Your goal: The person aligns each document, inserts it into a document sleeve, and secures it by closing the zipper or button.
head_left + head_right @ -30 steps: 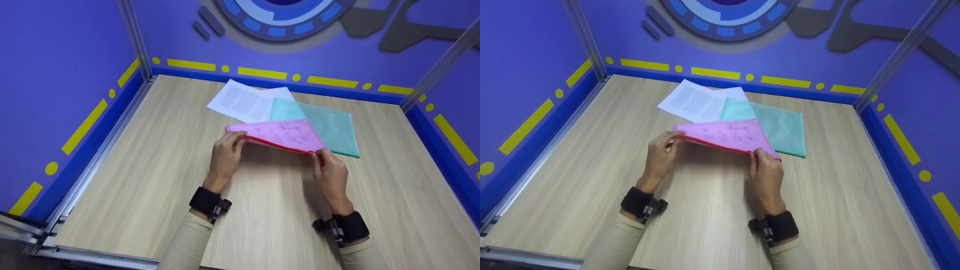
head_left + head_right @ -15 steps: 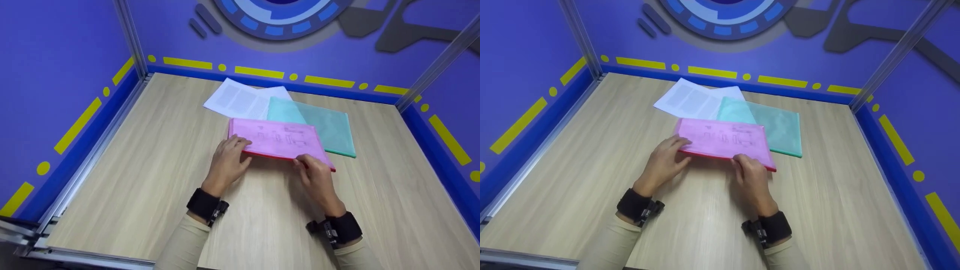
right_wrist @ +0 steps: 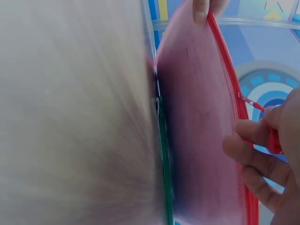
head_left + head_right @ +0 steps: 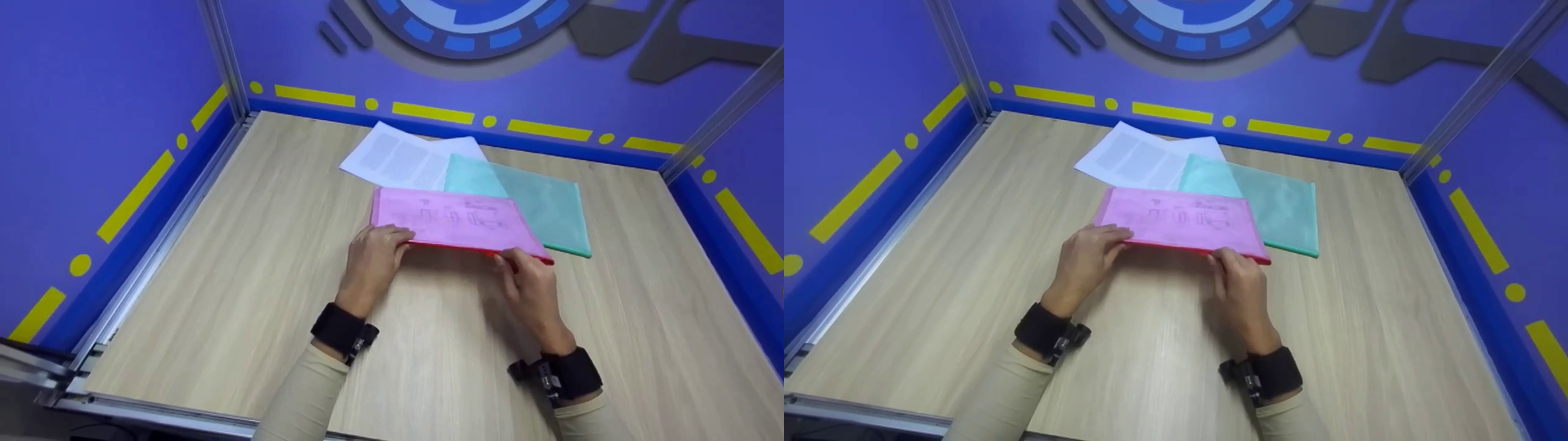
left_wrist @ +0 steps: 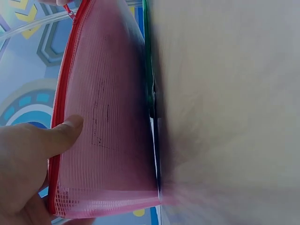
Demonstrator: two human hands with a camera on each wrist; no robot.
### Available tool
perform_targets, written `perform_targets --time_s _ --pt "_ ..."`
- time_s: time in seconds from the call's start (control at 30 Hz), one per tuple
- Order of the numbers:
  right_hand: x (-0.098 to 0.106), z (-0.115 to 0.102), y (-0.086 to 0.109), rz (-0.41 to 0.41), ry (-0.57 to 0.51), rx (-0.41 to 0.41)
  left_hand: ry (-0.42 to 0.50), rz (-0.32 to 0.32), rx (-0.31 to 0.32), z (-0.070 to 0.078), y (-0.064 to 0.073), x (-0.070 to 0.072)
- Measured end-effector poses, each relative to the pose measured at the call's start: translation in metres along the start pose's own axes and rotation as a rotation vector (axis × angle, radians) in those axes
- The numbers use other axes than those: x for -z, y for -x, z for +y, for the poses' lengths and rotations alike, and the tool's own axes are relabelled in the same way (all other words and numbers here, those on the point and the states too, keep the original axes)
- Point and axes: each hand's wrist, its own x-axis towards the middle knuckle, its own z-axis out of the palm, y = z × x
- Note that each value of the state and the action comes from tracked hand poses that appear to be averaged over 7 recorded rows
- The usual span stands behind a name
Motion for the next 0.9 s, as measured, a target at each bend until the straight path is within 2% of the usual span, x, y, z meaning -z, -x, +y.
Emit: perform_targets --time_s 0.27,0.6,0.9 --pt "0.006 0.004 -0.002 0.011 0.079 -0.045 0.041 -0.006 0.037 -0.004 -0.002 -0.002" --pt "0.007 0.007 0.000 0.067 0.042 -0.060 0.082 0.004 0.085 -0.008 -0.001 -0.003" --pt "0.010 0.012 -0.004 0.079 0.066 -0.093 0.085 0.009 0.111 -0.010 -0.002 0.000"
